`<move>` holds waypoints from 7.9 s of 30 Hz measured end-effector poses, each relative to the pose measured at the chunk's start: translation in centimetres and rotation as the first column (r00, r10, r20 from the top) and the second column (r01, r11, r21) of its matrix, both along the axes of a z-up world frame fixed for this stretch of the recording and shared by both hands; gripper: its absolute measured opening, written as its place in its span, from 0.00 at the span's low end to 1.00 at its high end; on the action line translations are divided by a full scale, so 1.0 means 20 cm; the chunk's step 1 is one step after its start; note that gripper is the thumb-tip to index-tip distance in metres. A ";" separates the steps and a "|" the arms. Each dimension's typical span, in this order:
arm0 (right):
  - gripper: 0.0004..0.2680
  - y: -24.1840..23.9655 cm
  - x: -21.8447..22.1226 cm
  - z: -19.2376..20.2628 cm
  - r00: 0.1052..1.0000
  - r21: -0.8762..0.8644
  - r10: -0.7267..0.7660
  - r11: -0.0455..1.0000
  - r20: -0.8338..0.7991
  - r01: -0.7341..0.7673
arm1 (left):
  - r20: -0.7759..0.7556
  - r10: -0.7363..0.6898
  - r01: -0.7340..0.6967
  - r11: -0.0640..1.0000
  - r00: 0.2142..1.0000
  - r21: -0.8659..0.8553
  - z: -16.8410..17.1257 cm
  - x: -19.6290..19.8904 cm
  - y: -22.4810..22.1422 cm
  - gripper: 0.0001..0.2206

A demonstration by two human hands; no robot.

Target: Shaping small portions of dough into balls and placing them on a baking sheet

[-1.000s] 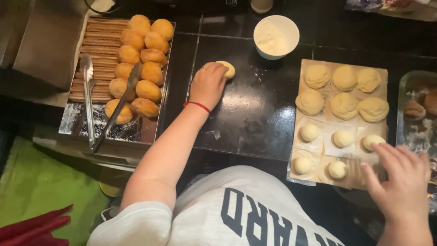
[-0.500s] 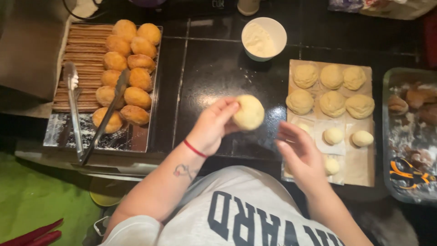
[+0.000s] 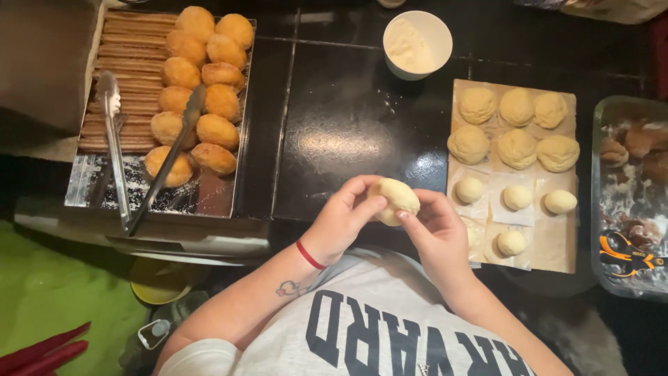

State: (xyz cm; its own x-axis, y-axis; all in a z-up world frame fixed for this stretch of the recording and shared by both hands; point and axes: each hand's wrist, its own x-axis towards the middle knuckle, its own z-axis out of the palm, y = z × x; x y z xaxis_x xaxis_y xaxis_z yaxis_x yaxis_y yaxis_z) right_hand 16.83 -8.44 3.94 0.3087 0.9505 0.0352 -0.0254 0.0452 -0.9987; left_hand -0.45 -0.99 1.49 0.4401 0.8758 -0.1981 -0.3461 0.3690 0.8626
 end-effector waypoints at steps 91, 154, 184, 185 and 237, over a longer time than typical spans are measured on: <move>0.09 -0.16 -0.07 0.03 0.924 0.204 -0.034 0.978 0.382 -0.049 | 0.167 -0.227 0.252 0.957 0.959 -0.143 0.01 -0.06 -0.14 0.29; 0.15 -0.07 -0.12 0.15 0.737 0.211 0.122 0.916 0.665 -0.342 | 0.126 -0.121 0.134 0.985 0.985 -0.106 0.08 0.01 -0.14 0.20; 0.17 0.05 -0.41 -0.02 0.700 -0.029 0.314 0.902 -0.642 -0.431 | -0.126 0.123 -0.019 0.785 0.984 0.619 0.08 -0.27 -0.01 0.13; 0.16 0.05 -0.39 -0.11 0.715 -0.046 0.304 0.904 -0.630 -0.425 | -0.164 0.117 0.025 0.738 0.980 0.674 0.05 -0.28 0.00 0.16; 0.16 0.26 -0.51 -0.28 0.291 0.138 -0.037 0.932 0.956 -0.335 | -0.207 -0.025 0.123 0.870 0.978 0.477 0.11 -1.08 0.02 0.38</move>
State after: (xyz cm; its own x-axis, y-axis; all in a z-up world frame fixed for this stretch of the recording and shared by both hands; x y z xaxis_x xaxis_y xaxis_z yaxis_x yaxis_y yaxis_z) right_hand 6.70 -3.18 -1.73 -0.2602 0.8617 0.4355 0.8726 0.4030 -0.2760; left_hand -22.12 -0.62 3.76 0.5049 0.8486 0.1578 -0.1481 -0.0950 0.9844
